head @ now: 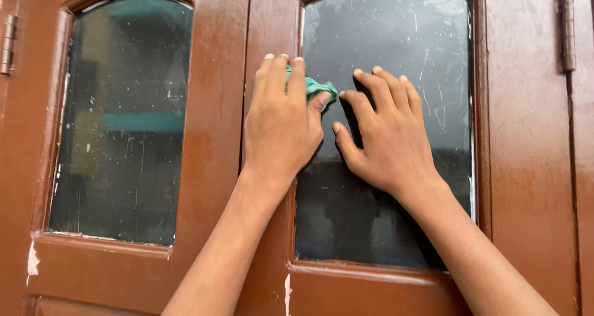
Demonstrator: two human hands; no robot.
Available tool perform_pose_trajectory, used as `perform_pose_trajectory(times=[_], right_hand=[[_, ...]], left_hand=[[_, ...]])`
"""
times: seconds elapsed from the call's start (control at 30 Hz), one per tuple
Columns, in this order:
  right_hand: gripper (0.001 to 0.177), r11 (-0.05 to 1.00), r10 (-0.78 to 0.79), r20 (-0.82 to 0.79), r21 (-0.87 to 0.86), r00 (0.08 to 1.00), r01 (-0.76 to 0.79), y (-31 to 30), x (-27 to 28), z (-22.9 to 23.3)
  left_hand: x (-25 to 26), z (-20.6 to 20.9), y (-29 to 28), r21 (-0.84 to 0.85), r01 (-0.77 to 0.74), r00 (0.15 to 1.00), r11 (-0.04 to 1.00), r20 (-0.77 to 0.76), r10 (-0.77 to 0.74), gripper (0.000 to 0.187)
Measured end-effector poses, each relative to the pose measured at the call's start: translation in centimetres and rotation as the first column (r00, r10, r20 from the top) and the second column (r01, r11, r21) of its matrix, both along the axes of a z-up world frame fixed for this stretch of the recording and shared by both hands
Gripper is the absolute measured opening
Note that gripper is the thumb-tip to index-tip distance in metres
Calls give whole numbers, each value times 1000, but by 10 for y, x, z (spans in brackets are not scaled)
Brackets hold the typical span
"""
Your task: The person wipes the surface of a brown double door with glass panels using a teal cloth. They clean the wooden panels and the glass sections, moving the cloth in circular and back-and-forth motions across the door's surface.
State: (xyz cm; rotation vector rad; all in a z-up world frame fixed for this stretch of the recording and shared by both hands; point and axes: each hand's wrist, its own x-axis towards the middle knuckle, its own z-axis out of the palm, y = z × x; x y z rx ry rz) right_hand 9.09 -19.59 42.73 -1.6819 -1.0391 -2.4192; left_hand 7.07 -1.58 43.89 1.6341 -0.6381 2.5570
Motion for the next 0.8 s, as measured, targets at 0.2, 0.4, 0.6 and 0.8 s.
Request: perform_pose_trajectory(times=[0.2, 0.4, 0.6, 0.8], right_hand=[[19, 995, 98, 44, 25, 994, -99, -4, 3, -11], [12, 986, 152, 15, 68, 988, -152, -1, 3, -10], [36, 981, 9, 48, 193, 999, -18, -25, 4, 3], [59, 940, -93, -86, 321, 992, 116, -48, 14, 13]], left_hand=[[4, 53, 19, -91, -69, 995, 993, 71, 76, 37], [9, 61, 12, -92, -95, 985, 991, 132, 107, 36], [0, 88, 26, -43, -101, 993, 994, 60, 104, 32], [2, 70, 12, 38, -101, 986, 994, 138, 95, 37]])
